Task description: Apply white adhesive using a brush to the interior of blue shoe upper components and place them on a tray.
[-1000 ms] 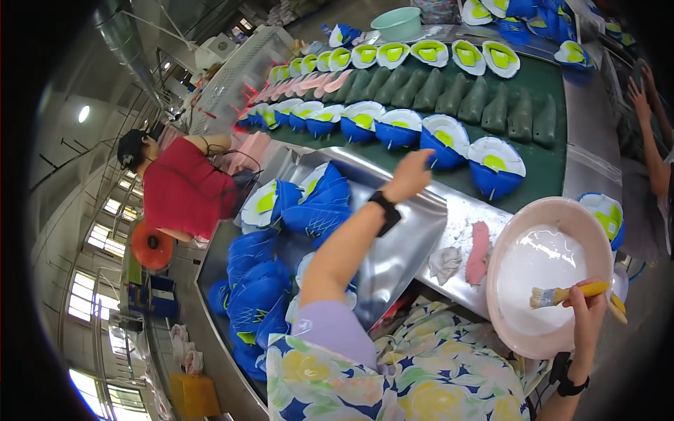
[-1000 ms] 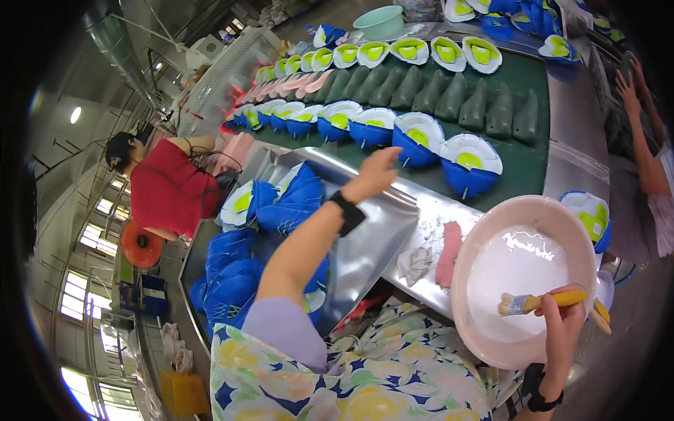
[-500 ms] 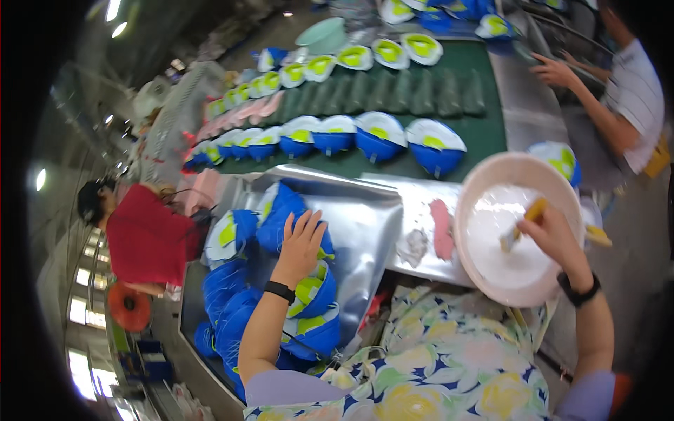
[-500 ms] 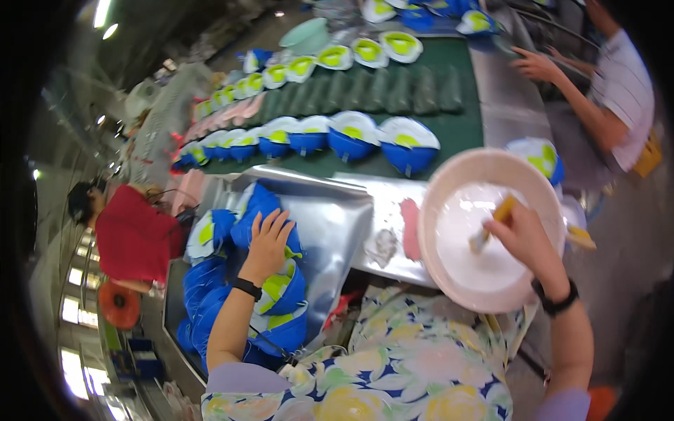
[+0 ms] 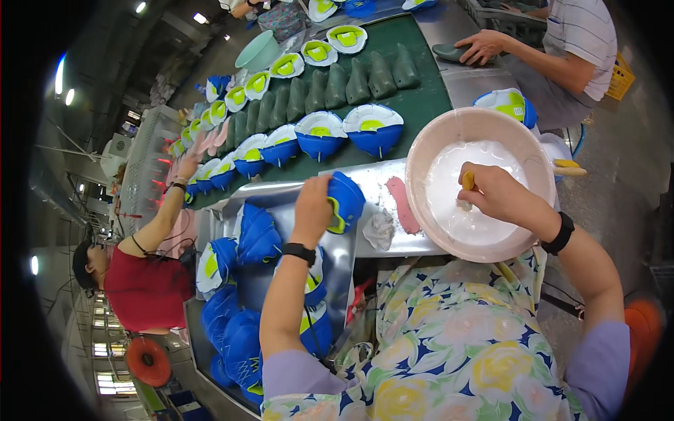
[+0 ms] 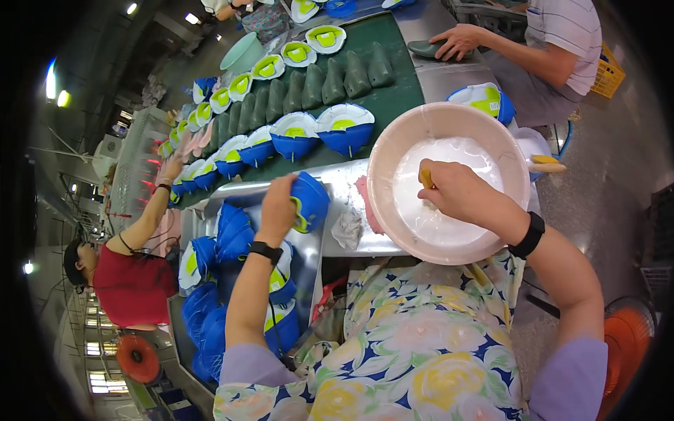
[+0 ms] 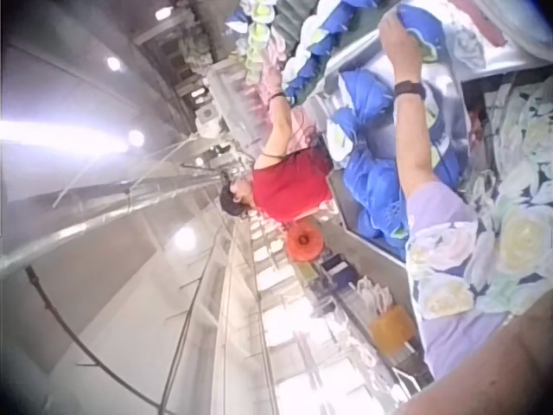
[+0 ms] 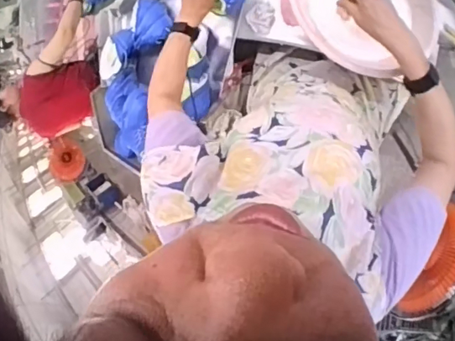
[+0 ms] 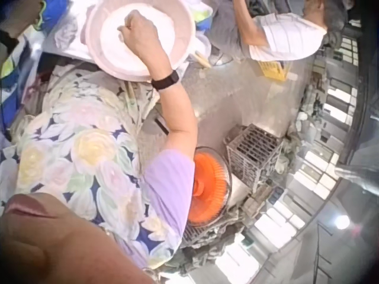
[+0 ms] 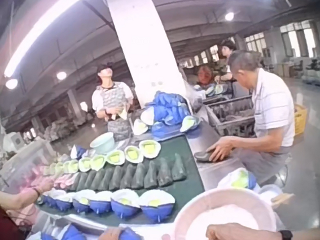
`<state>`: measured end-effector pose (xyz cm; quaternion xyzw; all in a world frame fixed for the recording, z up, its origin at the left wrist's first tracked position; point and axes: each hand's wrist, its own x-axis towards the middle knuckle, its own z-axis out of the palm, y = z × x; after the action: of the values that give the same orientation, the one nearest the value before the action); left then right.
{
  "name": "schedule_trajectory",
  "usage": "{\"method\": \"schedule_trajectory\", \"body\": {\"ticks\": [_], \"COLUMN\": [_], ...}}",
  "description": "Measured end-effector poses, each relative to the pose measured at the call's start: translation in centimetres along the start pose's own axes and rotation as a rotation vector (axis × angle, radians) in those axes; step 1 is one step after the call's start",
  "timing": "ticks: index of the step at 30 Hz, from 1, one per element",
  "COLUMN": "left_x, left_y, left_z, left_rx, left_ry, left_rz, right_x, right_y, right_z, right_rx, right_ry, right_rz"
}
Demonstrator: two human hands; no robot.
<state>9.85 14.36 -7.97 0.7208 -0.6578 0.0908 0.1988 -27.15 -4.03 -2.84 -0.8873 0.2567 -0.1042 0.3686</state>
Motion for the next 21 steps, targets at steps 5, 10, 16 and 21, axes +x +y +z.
{"method": "schedule_trajectory", "body": {"ticks": [5,10,16,21], "left_x": [3.7,3.8,9.4,13.0], "left_y": [0.1,1.4,9.6,17.6], "left_z": [-8.8,-9.0,-2.8,-2.0], "left_rx": [-0.776,-0.742,-0.797,-1.157], "left_ry": [0.062,-0.123,-0.208,-0.233], "left_rz": [-0.423,-0.413,-0.309,-0.464], "right_x": [-0.1,-0.9,-0.4,-0.7], "right_y": [1.0,3.9,2.2,2.2], "right_z": [0.5,-4.0,-8.9,-10.2], "right_rx": [-0.091,-0.035,0.327,0.265], "right_ry": [-0.232,0.130,0.367,0.444], "right_rz": [-0.078,-0.126,-0.238,-0.292]}}
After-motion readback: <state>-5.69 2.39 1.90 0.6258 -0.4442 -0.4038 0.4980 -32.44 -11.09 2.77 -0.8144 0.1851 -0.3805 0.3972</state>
